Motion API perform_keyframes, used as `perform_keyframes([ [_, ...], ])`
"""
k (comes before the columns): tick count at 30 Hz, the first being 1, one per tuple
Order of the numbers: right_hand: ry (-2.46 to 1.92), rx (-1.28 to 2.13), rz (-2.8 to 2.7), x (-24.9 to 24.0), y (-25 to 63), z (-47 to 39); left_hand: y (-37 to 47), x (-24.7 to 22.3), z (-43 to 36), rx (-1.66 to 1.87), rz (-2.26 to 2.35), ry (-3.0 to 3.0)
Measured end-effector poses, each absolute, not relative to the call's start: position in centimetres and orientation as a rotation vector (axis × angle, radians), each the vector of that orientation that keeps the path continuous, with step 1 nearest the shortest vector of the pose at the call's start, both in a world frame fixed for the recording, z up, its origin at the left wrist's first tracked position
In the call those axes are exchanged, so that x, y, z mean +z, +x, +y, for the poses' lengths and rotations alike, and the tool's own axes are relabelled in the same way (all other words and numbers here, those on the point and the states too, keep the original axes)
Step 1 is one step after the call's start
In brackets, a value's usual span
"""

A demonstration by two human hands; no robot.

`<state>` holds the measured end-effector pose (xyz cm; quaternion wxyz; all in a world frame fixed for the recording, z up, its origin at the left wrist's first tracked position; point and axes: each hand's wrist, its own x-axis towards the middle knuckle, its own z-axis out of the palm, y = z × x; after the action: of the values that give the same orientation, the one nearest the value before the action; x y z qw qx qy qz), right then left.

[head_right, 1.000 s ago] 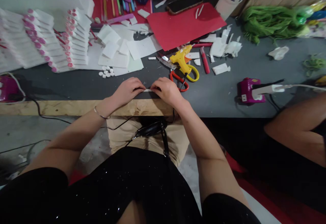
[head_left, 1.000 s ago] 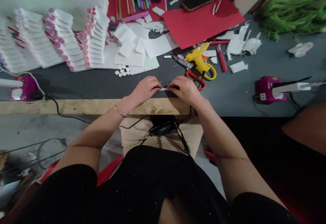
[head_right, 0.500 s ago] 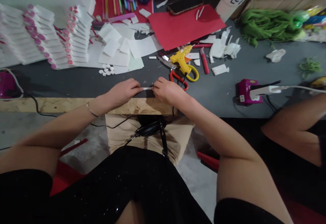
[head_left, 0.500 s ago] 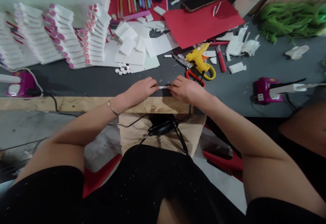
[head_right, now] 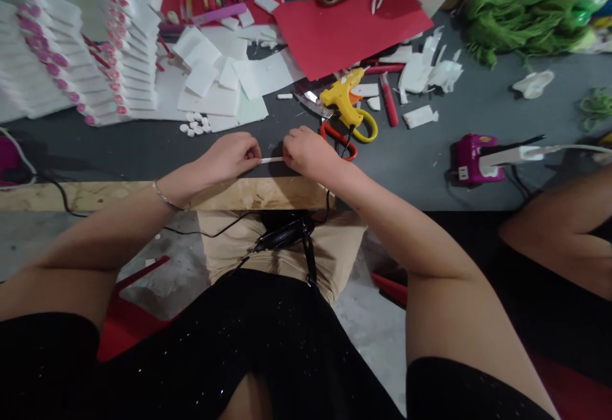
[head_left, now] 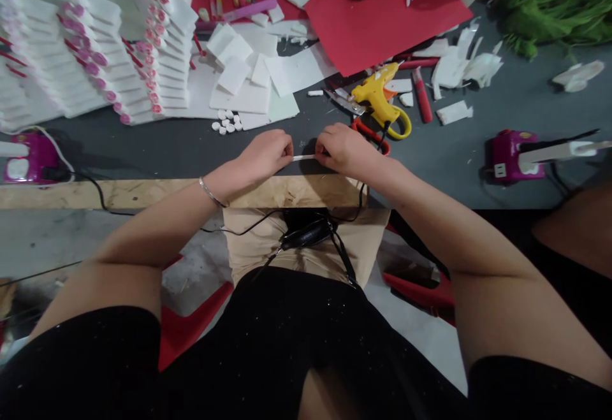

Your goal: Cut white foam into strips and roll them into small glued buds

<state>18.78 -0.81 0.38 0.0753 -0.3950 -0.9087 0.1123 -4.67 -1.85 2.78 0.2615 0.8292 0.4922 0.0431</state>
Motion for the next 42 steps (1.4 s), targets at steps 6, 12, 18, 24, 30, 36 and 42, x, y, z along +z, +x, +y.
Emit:
perform_keyframes([
  [6,-1.198,0.45,-2.597,0.2,19.3,-2.0,-4.8,3.1,-3.2,0.227,1.324,2.248],
  [12,-1.041,0.6,-2.644,0.7,19.8,-0.9,-5.6,2.3,-3.0,0.256,1.237,2.348],
  [18,-0.888,0.063,-2.948,1.9,19.9,-2.8,-6.0,2.3,-4.8,0.087,1.06,2.912],
  [24,-0.792,-0.069,-2.917,1.5,21.2,-3.7,-7.8,1.1,-5.2,0.274,1.154,2.71],
  [30,-0.959,0.281,-2.688,-0.1,21.3,-1.9,-8.1,1.9,-4.6,0.275,1.335,2.368],
  [36,-1.071,0.483,-2.66,0.4,21.3,-1.2,-7.2,2.7,-5.0,0.112,1.342,2.521],
  [42,-1.295,0.878,-2.268,3.1,21.4,-3.0,-5.9,4.9,-5.7,-0.04,1.434,2.285],
])
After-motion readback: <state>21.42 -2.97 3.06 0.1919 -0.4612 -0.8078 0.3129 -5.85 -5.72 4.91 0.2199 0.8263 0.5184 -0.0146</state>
